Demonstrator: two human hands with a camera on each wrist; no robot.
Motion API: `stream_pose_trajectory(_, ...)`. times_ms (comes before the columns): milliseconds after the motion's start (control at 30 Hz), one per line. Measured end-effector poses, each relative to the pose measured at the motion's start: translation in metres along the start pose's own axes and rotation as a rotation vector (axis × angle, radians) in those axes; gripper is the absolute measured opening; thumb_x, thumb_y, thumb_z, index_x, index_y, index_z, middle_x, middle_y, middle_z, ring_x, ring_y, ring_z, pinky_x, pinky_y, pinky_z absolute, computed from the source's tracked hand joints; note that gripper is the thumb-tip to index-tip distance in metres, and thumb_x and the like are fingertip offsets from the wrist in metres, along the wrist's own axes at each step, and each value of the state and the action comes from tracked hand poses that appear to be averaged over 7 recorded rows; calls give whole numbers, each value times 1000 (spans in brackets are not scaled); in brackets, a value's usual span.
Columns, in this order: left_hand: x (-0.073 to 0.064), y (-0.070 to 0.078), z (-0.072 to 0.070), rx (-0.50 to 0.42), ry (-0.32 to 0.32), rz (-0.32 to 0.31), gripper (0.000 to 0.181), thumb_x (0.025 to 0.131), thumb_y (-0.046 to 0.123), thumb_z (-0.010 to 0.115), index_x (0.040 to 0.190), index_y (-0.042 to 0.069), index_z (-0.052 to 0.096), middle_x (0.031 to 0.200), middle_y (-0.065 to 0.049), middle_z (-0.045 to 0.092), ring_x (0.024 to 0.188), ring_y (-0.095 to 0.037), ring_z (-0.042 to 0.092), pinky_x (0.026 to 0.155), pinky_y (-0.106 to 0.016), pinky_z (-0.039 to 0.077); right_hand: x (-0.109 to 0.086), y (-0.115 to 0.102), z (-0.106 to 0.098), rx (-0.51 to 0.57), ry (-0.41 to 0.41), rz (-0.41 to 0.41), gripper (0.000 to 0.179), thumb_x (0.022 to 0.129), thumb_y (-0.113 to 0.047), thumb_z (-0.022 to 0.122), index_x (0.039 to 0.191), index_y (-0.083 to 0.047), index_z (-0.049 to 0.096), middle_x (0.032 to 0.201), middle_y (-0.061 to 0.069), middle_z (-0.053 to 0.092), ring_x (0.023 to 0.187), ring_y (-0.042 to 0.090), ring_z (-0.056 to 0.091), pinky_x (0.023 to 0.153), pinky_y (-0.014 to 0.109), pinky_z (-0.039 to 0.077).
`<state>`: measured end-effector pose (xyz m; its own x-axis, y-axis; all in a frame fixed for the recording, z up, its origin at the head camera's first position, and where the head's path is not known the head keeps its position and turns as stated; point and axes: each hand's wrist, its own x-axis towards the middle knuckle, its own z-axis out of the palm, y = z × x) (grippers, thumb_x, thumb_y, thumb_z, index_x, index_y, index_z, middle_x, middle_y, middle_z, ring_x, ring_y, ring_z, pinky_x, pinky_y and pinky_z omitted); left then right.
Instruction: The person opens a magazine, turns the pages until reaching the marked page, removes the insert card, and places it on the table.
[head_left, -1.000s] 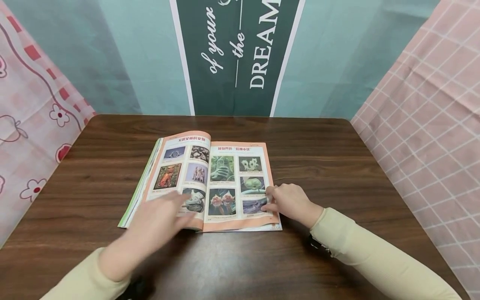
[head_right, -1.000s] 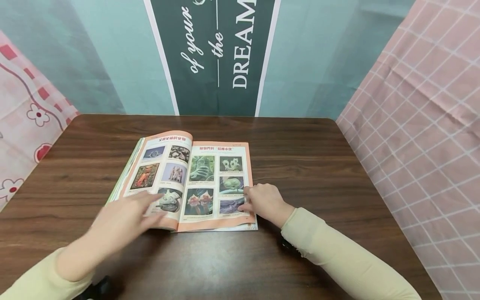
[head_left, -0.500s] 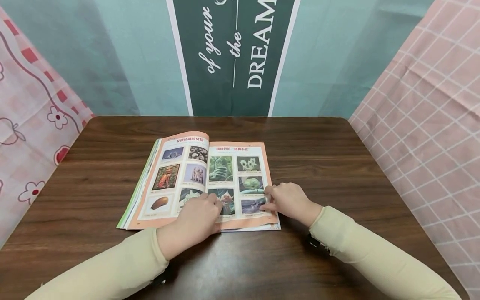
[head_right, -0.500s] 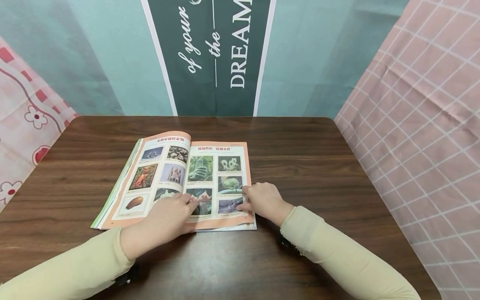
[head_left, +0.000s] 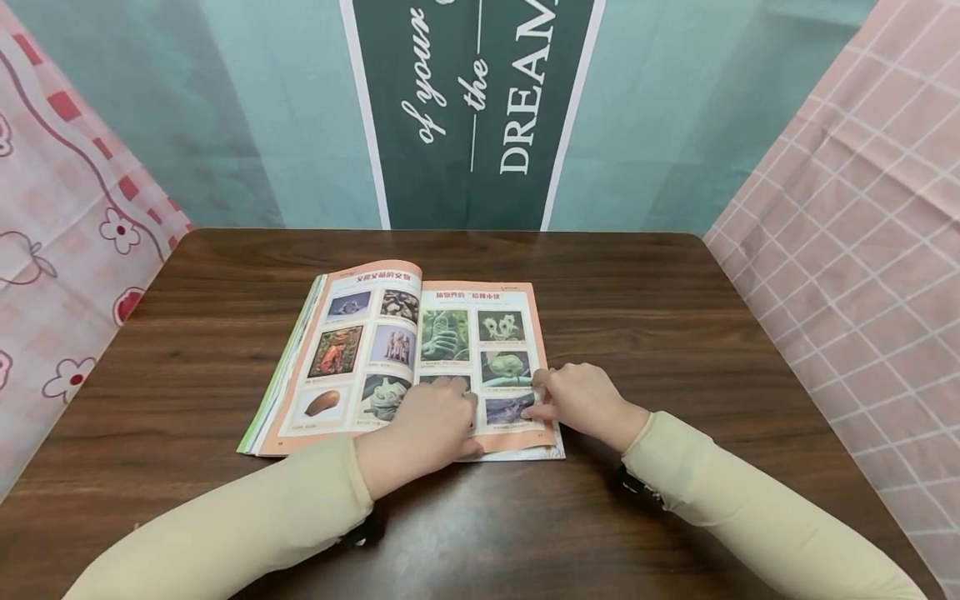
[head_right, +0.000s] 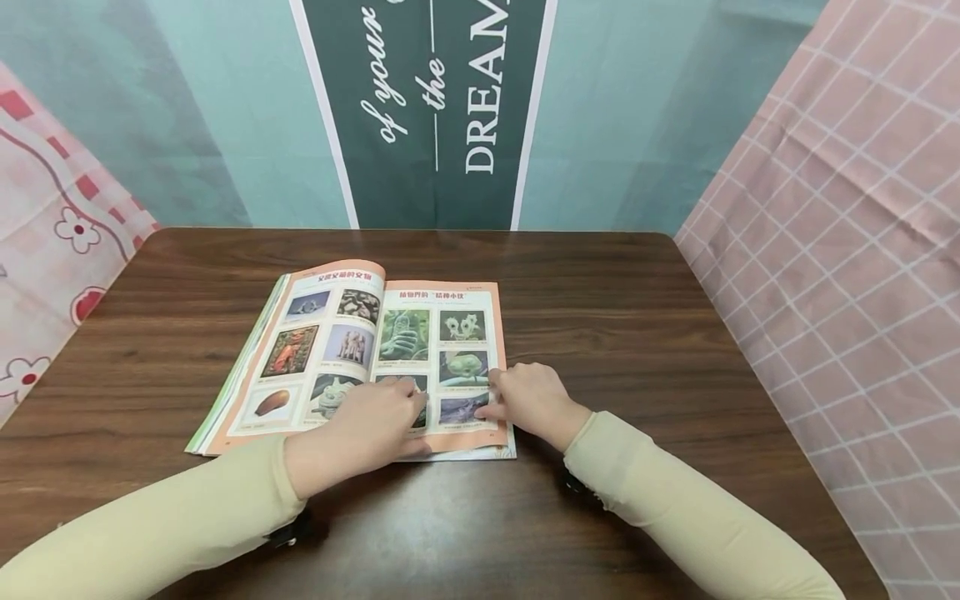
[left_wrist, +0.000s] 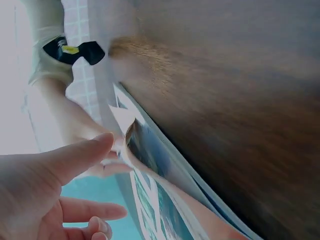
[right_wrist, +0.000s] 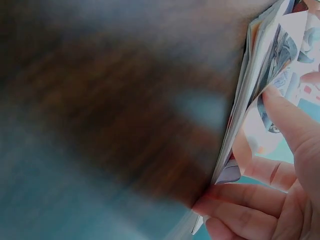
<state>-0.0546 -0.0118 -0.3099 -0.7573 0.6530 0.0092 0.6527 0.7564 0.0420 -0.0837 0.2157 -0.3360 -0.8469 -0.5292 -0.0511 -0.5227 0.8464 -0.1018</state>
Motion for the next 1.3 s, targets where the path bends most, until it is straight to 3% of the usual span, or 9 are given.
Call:
stream_pose_trajectory(267, 23, 19, 3, 61, -70, 28, 56, 72, 56, 71, 96, 6, 65, 86, -6, 58, 76, -20, 57, 53, -33, 48, 4, 1, -1, 18, 21, -17, 37, 73, -50, 73, 79, -14, 65, 50, -10, 46, 42, 4, 41, 39, 25, 35)
stream_pose_trajectory(400, 30, 25, 4, 78, -72, 46, 49, 75, 50, 70, 99, 8, 66, 88, -5, 58, 77, -19, 56, 54, -32, 49, 7, 1, -3, 27, 39, -28, 30, 77, -46, 72, 77, -16, 66, 50, -10, 47, 43, 5, 43, 40, 26, 35)
stream_pose_trajectory(600, 33, 29, 4, 115, -76, 62, 32, 79, 33, 68, 101, 10, 66, 87, -4, 57, 77, -18, 55, 54, -30, 48, 8, 2, -4, 29, 45, -37, 24, 82, -41, 69, 78, -17, 68, 55, -8, 53, 47, 9, 49, 42, 30, 39)
stream_pose_trajectory(733, 30, 26, 1, 143, -101, 78, 46, 73, 38, 76, 109, 12, 64, 92, -4, 57, 81, -19, 55, 56, -30, 49, 8, 2, -3, 23, 28, -44, 23, 85, -39, 65, 81, -17, 69, 60, -6, 58, 50, 11, 54, 45, 32, 43)
stream_pose_trajectory(833, 29, 25, 1, 128, -63, 101, 54, 68, 43, 79, 108, 12, 64, 93, -5, 58, 81, -19, 55, 55, -31, 49, 7, 3, -4, 23, 26, -42, 21, 87, -36, 64, 83, -16, 71, 65, -5, 62, 53, 13, 58, 46, 33, 45)
stream_pose_trajectory(1000, 31, 26, 2, 72, 95, 104, 23, 77, 31, 71, 91, 13, 68, 84, -3, 58, 74, -17, 57, 50, -31, 48, 6, 7, -6, 34, 12, -29, 18, 91, -28, 60, 84, -14, 70, 60, -5, 58, 51, 12, 55, 47, 34, 45)
stream_pose_trajectory(1100, 33, 24, -2, 4, 160, 83, 9, 80, 23, 67, 80, 15, 70, 78, 0, 57, 68, -15, 56, 47, -31, 46, 3, 11, -7, 42, 2, -20, 18, 94, -21, 55, 101, -9, 67, 52, -2, 49, 47, 15, 51, 46, 36, 43)
stream_pose_trajectory(1233, 36, 20, -11, -109, 170, 32, 11, 84, 18, 64, 75, 16, 71, 74, 3, 54, 62, -13, 55, 47, -29, 45, -3, 20, -8, 115, -40, 19, 43, 96, -13, 50, 135, 4, 43, 49, 4, 45, 44, 20, 49, 46, 38, 42)
stream_pose_trajectory(1300, 36, 15, -15, -160, 171, -5, 12, 85, 17, 63, 75, 15, 70, 73, 3, 54, 60, -12, 54, 47, -28, 45, -5, 26, -8, 188, -94, 54, 53, 97, -12, 47, 142, 8, 26, 58, 7, 55, 41, 17, 43, 46, 35, 39)
